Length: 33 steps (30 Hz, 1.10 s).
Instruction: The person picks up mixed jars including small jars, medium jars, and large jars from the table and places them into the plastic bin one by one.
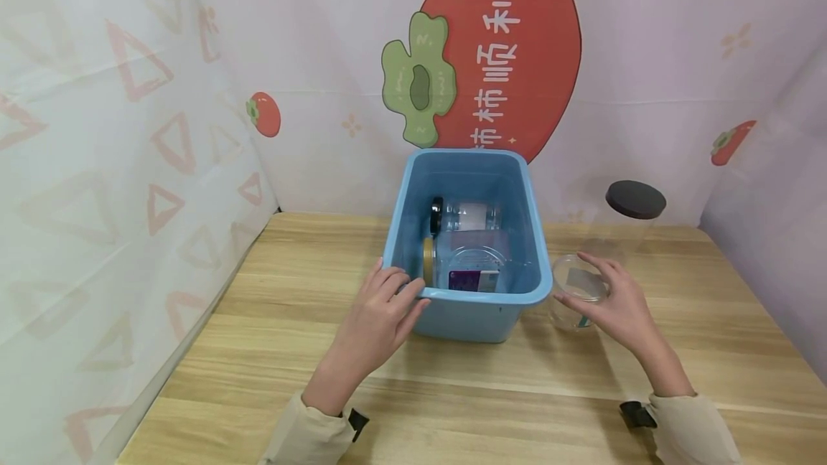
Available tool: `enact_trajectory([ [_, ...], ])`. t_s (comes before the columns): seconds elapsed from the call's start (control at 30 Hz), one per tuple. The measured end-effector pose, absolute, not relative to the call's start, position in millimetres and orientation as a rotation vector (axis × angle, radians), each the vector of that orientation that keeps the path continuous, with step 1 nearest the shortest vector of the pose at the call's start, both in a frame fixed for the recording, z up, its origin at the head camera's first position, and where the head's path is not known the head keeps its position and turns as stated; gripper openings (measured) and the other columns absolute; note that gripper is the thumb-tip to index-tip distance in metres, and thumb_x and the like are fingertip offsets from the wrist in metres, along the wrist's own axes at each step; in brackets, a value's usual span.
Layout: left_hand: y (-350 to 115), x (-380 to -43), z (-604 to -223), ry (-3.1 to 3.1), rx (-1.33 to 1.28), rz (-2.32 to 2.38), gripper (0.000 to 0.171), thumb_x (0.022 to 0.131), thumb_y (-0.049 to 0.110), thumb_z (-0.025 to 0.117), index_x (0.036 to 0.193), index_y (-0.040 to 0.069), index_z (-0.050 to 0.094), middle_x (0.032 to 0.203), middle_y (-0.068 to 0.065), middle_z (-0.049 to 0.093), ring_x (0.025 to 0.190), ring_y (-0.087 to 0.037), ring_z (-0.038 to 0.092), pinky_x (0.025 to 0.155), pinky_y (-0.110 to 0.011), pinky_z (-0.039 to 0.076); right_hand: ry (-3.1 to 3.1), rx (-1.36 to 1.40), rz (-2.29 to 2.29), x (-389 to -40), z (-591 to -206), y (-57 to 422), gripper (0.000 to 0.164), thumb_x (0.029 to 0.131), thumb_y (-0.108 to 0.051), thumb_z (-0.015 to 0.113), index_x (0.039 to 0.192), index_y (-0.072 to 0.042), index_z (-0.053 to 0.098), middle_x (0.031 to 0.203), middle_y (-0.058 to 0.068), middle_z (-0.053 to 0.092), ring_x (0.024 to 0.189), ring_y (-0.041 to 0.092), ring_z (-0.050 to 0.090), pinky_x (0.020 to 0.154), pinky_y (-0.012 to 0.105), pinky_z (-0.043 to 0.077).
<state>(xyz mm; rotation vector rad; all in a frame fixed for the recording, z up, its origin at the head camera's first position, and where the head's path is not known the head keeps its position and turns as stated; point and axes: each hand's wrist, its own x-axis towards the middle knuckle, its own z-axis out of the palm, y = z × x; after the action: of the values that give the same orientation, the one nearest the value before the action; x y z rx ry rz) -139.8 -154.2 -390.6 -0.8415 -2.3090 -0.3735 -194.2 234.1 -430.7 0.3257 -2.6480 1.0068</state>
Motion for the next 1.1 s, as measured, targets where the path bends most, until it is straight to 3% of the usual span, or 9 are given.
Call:
enact_trajectory([
  [0.5,-154.6,-141.0,-393.2,-2.287,-0.853,-0.372,0.025,0.095,0.020,0.080,0.114,0.005,0.074,0.104,-0.010,0.070,0.105,-0.028,0.063,0.108,-0.063,0.051,-2.647,0.311,1.017,-193.0,-428.5,235.3,0.085,0.078,-0.022,0.093,0.149,0.003,0.053,0.140,0.036,0.053,0.117,0.055,0.056,0.080,0.065,0.053],
  [0.83,-154.0,-141.4,-390.6,-2.285,-0.859,-0.365,0.024,0.096,0.021,0.079,0.114,0.005,0.074,0.104,-0.010,0.071,0.106,-0.029,0.064,0.110,-0.061,0.050,-2.622,0.326,0.984,-191.3,-419.4,236.0,0.085,0.077,-0.022,0.094,0.148,0.002,0.055,0.138,0.034,0.058,0.114,0.051,0.058,0.076,0.053,0.053],
  [1.1,-154.6,-140.6,-392.1,-2.280,-0.854,-0.367,0.024,0.098,0.022,0.077,0.114,0.005,0.074,0.105,-0.010,0.071,0.106,-0.029,0.064,0.110,-0.061,0.050,-2.610,0.345,0.973,-191.9,-414.3,235.4,0.085,0.077,-0.022,0.094,0.148,0.003,0.054,0.138,0.035,0.058,0.117,0.052,0.056,0.080,0.065,0.051],
])
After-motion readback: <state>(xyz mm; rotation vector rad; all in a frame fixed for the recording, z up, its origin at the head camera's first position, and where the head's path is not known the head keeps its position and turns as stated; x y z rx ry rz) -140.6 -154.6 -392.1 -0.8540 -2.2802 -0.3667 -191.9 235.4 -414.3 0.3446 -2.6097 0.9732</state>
